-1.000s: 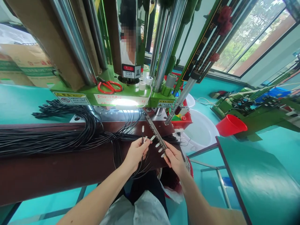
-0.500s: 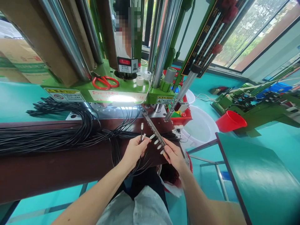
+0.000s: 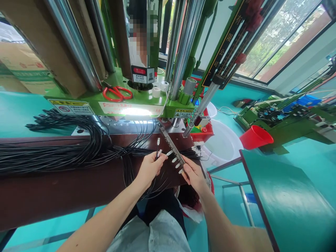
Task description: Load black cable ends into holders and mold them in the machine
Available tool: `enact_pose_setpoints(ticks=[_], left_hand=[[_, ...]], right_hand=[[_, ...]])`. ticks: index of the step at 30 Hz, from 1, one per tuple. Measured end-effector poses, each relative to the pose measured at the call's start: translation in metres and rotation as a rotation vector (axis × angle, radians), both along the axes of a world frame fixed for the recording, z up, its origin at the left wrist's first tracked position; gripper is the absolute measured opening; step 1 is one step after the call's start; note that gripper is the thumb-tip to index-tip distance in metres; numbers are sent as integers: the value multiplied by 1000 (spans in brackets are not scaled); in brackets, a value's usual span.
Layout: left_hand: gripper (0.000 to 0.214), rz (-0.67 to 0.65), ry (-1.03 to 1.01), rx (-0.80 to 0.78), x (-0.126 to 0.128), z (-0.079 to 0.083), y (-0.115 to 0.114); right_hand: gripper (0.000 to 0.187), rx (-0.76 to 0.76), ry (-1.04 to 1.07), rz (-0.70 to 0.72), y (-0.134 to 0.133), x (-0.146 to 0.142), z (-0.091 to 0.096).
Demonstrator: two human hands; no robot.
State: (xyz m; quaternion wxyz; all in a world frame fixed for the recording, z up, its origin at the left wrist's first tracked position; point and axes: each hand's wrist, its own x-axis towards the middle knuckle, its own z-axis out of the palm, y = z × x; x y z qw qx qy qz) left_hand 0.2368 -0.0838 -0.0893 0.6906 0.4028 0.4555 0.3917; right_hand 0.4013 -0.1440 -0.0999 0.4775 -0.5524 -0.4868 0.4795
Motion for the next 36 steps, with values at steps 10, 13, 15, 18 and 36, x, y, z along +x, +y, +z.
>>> enact_pose_setpoints(ticks=[10, 13, 15, 18, 36], left_hand=[[22, 25, 122, 99, 2, -3, 1], [23, 44, 111, 129, 2, -4, 4], [24, 30, 87, 120, 2, -3, 6], [26, -35, 47, 79, -2, 0, 6], [31, -39, -73, -42, -6, 14, 17]], right_hand=[[49, -32, -38, 31, 1, -1, 4], [50, -17, -125, 41, 2, 0, -1], [49, -17, -165, 51, 2, 0, -3], [48, -14, -139, 54, 2, 0, -3], [46, -12, -3, 9, 1, -1, 2]])
